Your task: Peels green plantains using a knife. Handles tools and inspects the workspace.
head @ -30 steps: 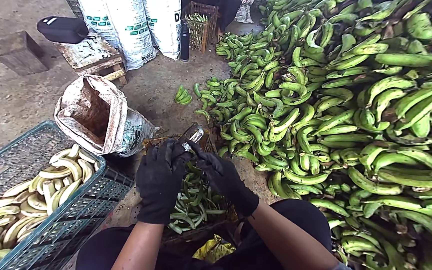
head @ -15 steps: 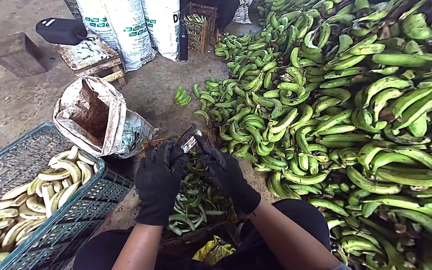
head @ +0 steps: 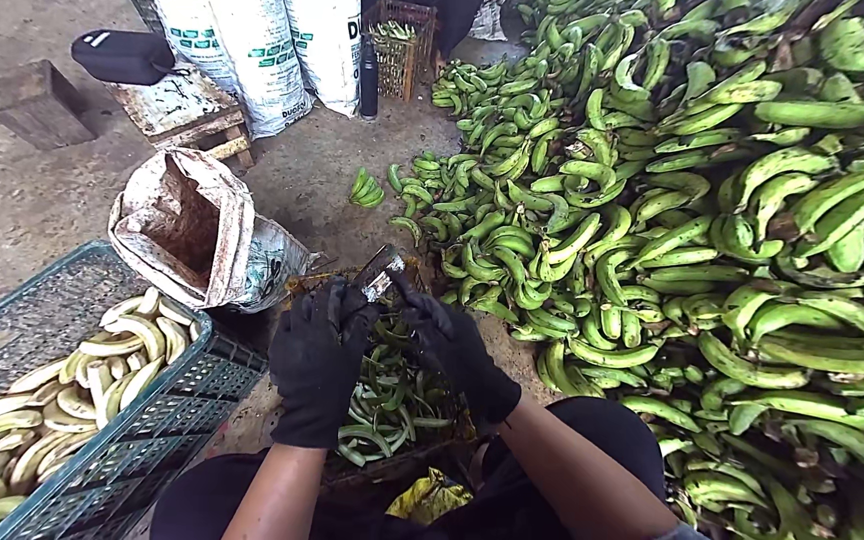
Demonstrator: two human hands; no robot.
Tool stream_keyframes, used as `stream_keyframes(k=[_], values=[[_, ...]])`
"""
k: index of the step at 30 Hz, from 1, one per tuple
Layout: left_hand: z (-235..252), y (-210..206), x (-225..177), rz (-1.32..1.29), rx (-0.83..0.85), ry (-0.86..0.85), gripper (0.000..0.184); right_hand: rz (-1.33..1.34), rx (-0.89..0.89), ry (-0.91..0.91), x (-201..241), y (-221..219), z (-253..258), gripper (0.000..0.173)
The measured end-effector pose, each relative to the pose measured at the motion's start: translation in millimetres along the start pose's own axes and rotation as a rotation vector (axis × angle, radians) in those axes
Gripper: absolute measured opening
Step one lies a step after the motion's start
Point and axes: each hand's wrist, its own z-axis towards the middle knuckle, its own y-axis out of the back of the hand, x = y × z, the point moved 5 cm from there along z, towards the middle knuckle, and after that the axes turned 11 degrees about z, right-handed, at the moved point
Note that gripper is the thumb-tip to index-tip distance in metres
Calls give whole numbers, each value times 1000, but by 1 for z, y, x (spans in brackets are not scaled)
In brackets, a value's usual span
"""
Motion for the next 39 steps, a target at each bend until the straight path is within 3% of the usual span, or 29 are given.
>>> stream_keyframes(k=[6,11,14,17,19,21,25,27,31,39], values=[[0,0,-2,-11,2,2,51,-48,43,50,4,-8,-7,39],[0,-3,1,10,32,13,54,-43,-39,22,-1,5,-1,40],[1,-2,-1,8,38,14,52,-69,33,65,4,-6,-7,39],[2,-4,2,-14,91,30,53,-52,-9,-19,1,4,-1,38],[5,-9,8,-180,268,118,55,-28,-104,-52,-1,21,5,38],[6,-20,12,-562,428,228,50,42,-172,-84,-4,32,9,38],[-4,-30,5,-1128,665,365,34,201,-120,-98,-6,31,7,36],[-5,-35,4,-1220,721,308,29,225,-42,-75,-3,26,3,33],[-5,-37,1,-1368,844,240,41,171,81,18,2,18,-1,31],[-9,-31,-7,-1298,933,267,34,17,175,115,5,15,-3,35]])
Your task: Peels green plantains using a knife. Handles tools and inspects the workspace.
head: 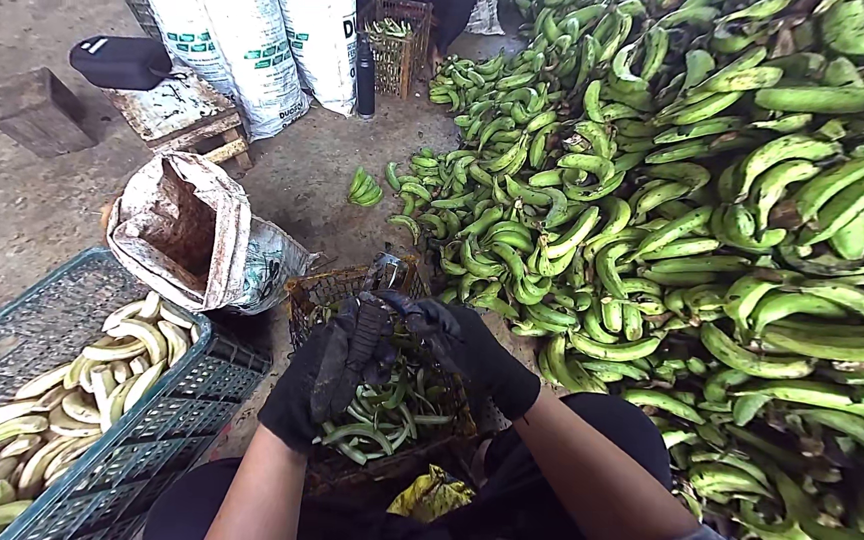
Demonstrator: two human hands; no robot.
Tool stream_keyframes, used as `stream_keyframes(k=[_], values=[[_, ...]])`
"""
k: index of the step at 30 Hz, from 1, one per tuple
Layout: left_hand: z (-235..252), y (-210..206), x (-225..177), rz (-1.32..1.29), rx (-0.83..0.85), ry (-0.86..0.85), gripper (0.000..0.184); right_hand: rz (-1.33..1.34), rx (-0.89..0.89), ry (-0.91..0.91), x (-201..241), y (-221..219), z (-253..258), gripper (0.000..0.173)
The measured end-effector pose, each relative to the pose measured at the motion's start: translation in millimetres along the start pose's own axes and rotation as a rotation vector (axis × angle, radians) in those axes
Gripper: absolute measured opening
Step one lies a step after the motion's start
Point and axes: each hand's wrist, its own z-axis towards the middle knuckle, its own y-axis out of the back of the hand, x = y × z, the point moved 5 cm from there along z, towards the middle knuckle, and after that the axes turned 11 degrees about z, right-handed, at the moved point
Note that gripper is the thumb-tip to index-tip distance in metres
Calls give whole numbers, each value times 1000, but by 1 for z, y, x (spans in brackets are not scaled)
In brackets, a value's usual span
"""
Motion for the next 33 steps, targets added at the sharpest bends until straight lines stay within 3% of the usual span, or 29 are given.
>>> stream_keyframes(k=[8,13,18,23,28,33], values=[[-1,0,4,73,-36,37,32,-123,-144,-54,1,17,6,34],[-2,0,0,99,-42,24,33,-15,-27,-13,-3,5,5,35],[-2,-1,4,73,-39,38,32,-78,-129,-45,-3,13,6,34],[-2,0,1,53,-49,24,32,3,1,-72,-4,0,5,35],[-2,-1,4,42,-39,32,30,-43,-94,-76,-5,8,7,34],[-4,0,4,66,-55,29,33,-18,-28,-74,-8,2,5,37]])
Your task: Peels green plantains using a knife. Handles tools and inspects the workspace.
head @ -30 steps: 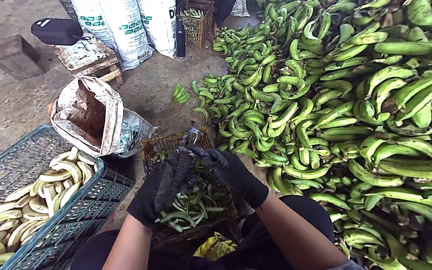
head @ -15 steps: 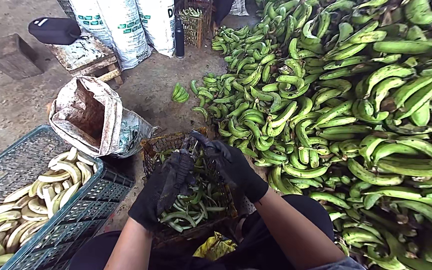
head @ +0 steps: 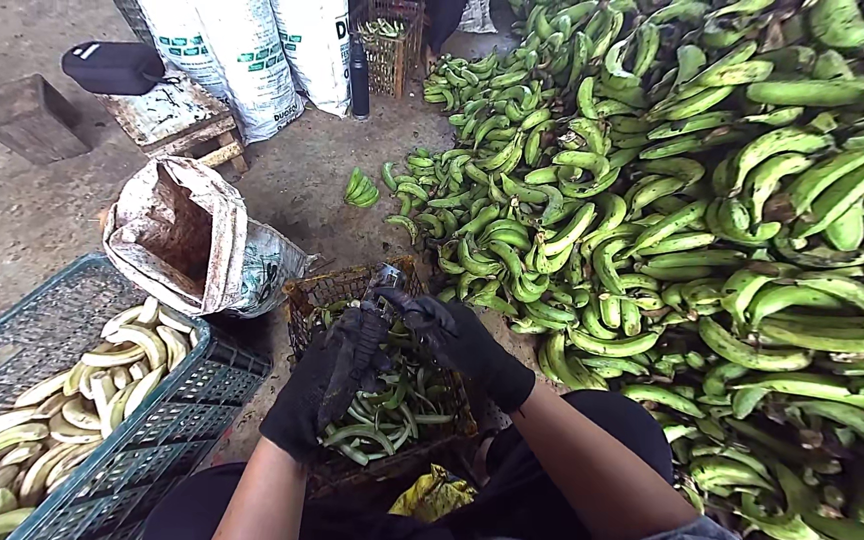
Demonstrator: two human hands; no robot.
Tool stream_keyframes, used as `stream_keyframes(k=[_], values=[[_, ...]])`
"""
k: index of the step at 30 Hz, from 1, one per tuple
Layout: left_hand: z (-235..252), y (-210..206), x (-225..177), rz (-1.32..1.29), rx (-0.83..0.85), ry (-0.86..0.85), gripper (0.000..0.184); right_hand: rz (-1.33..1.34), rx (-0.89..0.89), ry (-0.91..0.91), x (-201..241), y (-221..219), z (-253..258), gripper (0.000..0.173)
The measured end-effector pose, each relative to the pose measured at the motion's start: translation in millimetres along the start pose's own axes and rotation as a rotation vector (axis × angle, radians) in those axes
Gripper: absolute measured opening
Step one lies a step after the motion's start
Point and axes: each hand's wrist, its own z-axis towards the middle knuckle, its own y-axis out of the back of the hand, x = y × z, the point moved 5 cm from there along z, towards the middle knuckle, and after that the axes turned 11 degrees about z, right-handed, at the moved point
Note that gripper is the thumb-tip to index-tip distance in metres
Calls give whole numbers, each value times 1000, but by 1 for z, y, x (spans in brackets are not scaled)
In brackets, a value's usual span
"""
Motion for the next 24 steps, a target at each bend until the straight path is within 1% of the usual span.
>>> stream_keyframes(k=[2,4,9,15,19,24], values=[[0,0,2,6,-5,-4,34,-21,-26,-8,2,3,0,37],[1,1,5,20,0,-21,36,-21,-48,-10,3,6,1,33],[1,2,6,25,-12,-24,34,22,12,1,-1,0,-1,35],[3,1,7,24,-21,-33,36,36,-7,-61,-5,1,-1,35],[3,4,8,42,-47,-25,37,13,35,-30,-5,-7,-3,38],[2,1,8,23,-40,-26,35,-1,-21,-30,-8,-1,1,35]])
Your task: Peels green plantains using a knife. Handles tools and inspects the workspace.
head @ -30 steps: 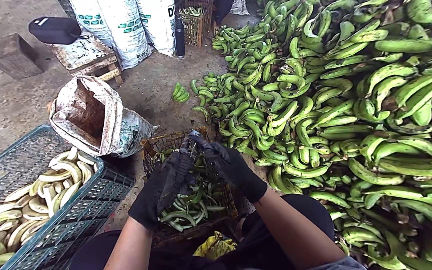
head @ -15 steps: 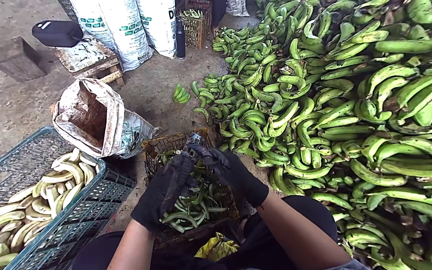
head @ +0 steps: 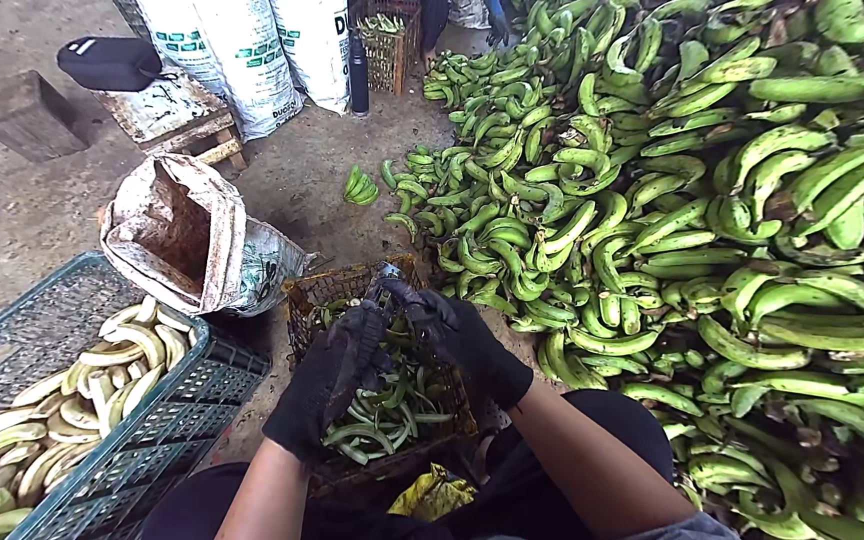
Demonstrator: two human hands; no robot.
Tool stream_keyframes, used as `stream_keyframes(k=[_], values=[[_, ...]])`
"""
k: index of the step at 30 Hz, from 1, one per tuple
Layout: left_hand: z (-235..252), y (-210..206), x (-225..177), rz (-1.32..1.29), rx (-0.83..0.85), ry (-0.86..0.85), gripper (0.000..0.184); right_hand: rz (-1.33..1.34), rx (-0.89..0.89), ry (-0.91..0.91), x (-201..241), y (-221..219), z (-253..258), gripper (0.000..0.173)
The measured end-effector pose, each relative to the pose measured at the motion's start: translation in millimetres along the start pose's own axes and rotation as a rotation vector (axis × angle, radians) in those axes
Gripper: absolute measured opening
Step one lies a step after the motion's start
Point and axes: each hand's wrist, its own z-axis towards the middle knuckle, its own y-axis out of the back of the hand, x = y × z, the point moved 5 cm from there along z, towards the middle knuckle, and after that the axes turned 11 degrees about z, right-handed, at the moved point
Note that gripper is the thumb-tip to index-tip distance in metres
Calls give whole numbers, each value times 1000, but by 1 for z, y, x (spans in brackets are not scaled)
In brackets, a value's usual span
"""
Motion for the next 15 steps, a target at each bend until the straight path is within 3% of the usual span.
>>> stream_keyframes(k=[15], values=[[-1,2,-4,35,14,-19,36,37,1,33,4,-4,-1,37]])
